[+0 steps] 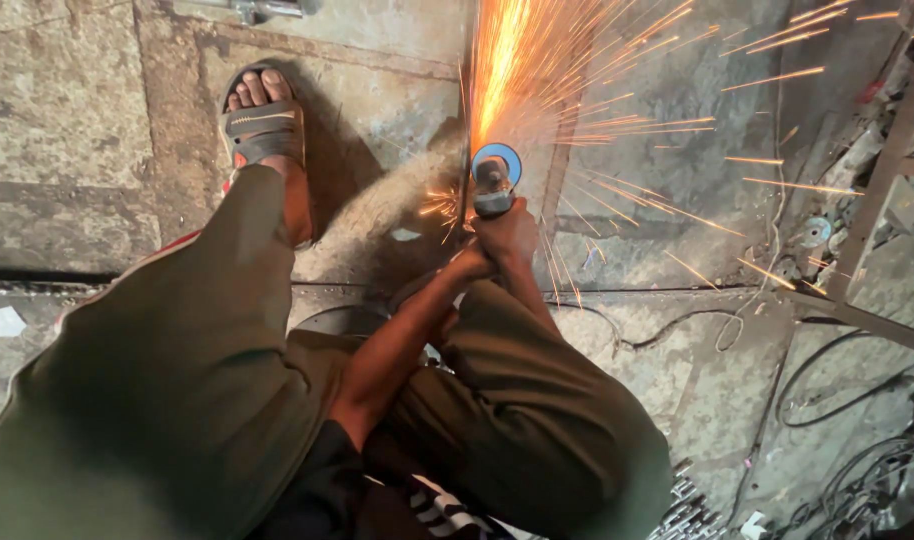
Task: The person kneels on the workshop floor holding a metal rod steady with one foot while using an angle grinder to grind and cut the rod, producing sparks. They reposition the rod and continue grinding along its length, briefly pausing to adjust the workpiece before resuming.
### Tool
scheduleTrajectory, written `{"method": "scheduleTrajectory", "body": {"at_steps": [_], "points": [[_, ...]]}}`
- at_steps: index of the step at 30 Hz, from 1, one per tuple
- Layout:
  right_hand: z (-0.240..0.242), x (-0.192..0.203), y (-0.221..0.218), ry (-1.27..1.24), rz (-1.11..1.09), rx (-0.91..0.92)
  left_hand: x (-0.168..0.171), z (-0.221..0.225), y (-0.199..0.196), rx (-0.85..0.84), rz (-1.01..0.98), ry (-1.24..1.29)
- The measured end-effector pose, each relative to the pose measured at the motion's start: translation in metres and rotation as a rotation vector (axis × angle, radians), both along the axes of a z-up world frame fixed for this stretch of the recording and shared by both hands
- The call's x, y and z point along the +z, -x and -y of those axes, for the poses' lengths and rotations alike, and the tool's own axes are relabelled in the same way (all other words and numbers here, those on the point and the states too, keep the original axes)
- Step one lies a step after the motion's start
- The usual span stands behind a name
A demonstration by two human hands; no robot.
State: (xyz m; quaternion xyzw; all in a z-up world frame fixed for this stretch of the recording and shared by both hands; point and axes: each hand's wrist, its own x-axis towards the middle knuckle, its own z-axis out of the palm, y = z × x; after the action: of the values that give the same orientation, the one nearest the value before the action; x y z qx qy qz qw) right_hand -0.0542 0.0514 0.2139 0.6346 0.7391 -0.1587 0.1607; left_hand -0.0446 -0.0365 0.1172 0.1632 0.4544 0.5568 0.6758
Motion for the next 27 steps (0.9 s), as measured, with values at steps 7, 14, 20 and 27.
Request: {"method": "scheduleTrajectory", "body": {"at_steps": [7,14,20,27], "points": [[-0.001,-0.016,-0.016,-0.028,-0.072,0.049,0.002,0.0,-0.003,0.079,0.004,-0.059],[-0.005,-0.004,-0.008,0.018,-0.008,0.014,-0.025,-0.006,-0.023,0.155,0.008,-0.12],[-0.006,0.0,0.003,0.034,0.006,-0.04,-0.1,-0.007,-0.065,0.142,0.108,-0.082],[-0.006,0.007,0.01,0.008,-0.028,-0.017,-0.034,-0.007,-0.024,0.053,0.052,0.059]]}}
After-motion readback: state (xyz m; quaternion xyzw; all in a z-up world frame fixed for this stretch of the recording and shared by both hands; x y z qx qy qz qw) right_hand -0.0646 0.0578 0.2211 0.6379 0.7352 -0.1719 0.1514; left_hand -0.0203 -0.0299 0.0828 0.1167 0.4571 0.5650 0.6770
